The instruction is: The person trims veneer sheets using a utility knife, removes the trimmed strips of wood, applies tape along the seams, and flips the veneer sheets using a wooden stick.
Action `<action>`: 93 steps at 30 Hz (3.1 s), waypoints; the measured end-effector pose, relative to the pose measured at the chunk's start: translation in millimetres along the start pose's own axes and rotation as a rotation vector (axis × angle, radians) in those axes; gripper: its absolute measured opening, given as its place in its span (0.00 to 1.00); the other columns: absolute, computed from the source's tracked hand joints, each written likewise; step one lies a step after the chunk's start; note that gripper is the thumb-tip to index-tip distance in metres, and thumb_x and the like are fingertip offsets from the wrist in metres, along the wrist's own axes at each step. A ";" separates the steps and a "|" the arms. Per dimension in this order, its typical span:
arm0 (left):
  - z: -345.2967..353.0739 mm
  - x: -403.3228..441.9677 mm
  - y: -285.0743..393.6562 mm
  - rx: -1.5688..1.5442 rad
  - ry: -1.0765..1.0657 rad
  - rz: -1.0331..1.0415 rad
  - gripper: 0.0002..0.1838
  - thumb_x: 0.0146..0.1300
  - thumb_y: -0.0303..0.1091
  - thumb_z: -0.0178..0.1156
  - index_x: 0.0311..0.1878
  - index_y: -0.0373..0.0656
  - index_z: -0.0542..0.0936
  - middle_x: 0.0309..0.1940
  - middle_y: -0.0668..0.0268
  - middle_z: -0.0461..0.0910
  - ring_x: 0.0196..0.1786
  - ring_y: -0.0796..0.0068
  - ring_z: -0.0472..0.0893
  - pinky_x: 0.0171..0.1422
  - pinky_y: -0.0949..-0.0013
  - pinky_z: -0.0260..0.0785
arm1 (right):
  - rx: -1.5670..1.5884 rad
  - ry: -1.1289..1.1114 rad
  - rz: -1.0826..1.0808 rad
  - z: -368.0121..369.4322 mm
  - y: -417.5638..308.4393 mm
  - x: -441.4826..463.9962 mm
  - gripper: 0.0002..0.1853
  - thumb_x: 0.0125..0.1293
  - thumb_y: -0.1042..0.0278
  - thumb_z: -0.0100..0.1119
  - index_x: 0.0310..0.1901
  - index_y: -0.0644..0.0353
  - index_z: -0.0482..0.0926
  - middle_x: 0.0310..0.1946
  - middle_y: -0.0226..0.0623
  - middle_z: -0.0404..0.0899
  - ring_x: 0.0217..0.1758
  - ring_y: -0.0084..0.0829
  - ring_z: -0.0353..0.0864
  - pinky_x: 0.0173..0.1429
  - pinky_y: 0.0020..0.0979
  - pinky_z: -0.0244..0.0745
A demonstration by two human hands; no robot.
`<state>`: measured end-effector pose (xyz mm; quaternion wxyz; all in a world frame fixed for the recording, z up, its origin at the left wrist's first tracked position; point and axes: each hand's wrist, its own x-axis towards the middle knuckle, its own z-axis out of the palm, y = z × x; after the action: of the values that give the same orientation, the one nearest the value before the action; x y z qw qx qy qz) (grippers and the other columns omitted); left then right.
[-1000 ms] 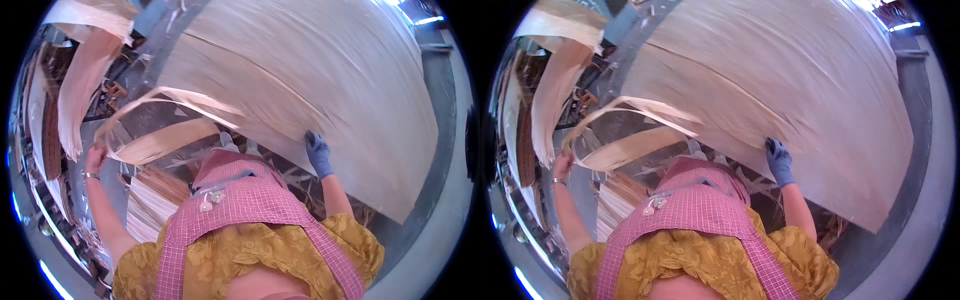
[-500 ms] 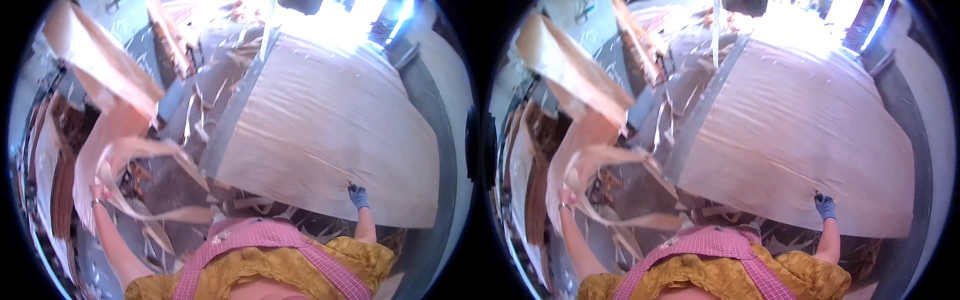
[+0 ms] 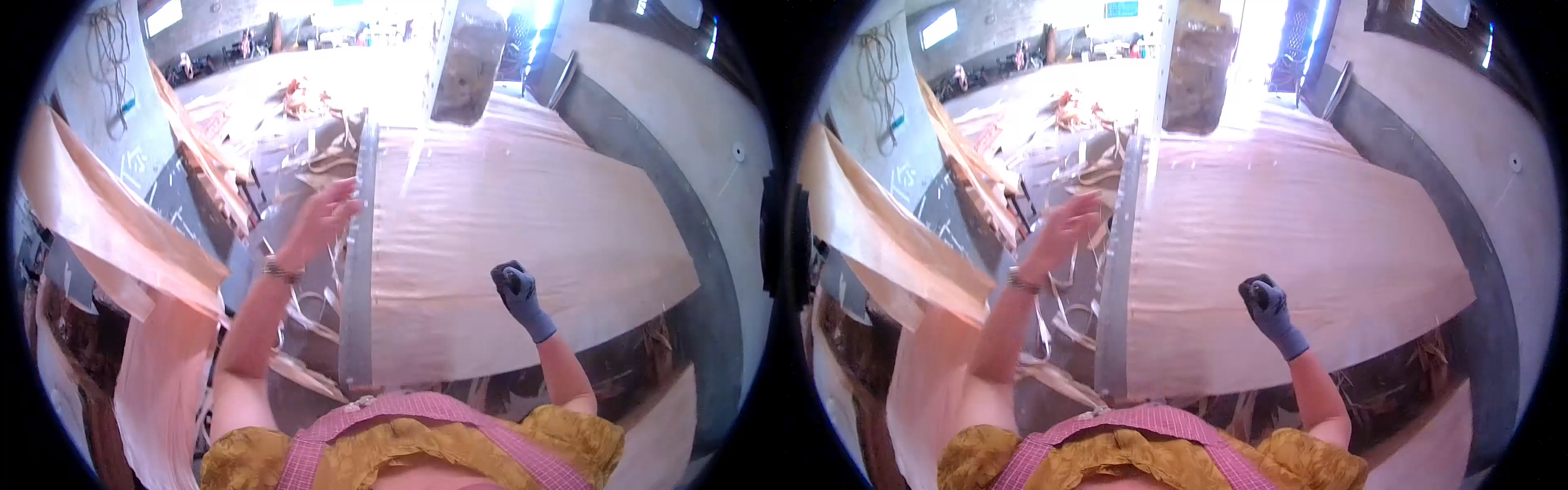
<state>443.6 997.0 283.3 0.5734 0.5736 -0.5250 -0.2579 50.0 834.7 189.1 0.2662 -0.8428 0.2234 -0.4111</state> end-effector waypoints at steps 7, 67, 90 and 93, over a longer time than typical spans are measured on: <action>80.9 73.9 43.0 0.123 0.119 0.386 0.07 0.64 0.34 0.66 0.38 0.40 0.86 0.31 0.66 0.87 0.35 0.82 0.82 0.43 0.73 0.73 | -0.047 0.173 -0.291 11.5 -113.3 116.9 0.06 0.64 0.76 0.62 0.42 0.61 0.82 0.37 0.41 0.82 0.37 0.34 0.84 0.39 0.31 0.79; -133.2 244.6 -344.3 0.054 -1.597 -0.595 0.08 0.63 0.38 0.64 0.34 0.44 0.81 0.26 0.76 0.78 0.30 0.88 0.73 0.33 0.79 0.64 | 0.595 0.227 1.236 503.0 -60.5 134.2 0.25 0.65 0.62 0.66 0.61 0.63 0.75 0.42 0.29 0.82 0.41 0.18 0.77 0.47 0.26 0.76; -70.6 332.0 -591.5 1.035 -0.792 -0.168 0.15 0.55 0.45 0.64 0.40 0.46 0.86 0.44 0.58 0.85 0.49 0.54 0.84 0.52 0.55 0.74 | 0.905 1.779 1.008 717.0 206.9 226.5 0.12 0.71 0.72 0.56 0.54 0.65 0.77 0.47 0.42 0.83 0.44 0.35 0.86 0.48 0.35 0.85; -73.5 328.9 -593.7 1.019 -0.778 -0.113 0.11 0.56 0.43 0.63 0.36 0.48 0.87 0.46 0.63 0.84 0.49 0.57 0.83 0.51 0.55 0.72 | 0.778 1.861 1.009 728.0 221.5 227.9 0.16 0.72 0.69 0.56 0.57 0.64 0.72 0.50 0.44 0.80 0.43 0.36 0.86 0.43 0.33 0.86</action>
<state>795.4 606.0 -151.9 -0.0178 0.6652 -0.7204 -0.1953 734.2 723.8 -199.0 0.3765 0.1182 0.5067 -0.7665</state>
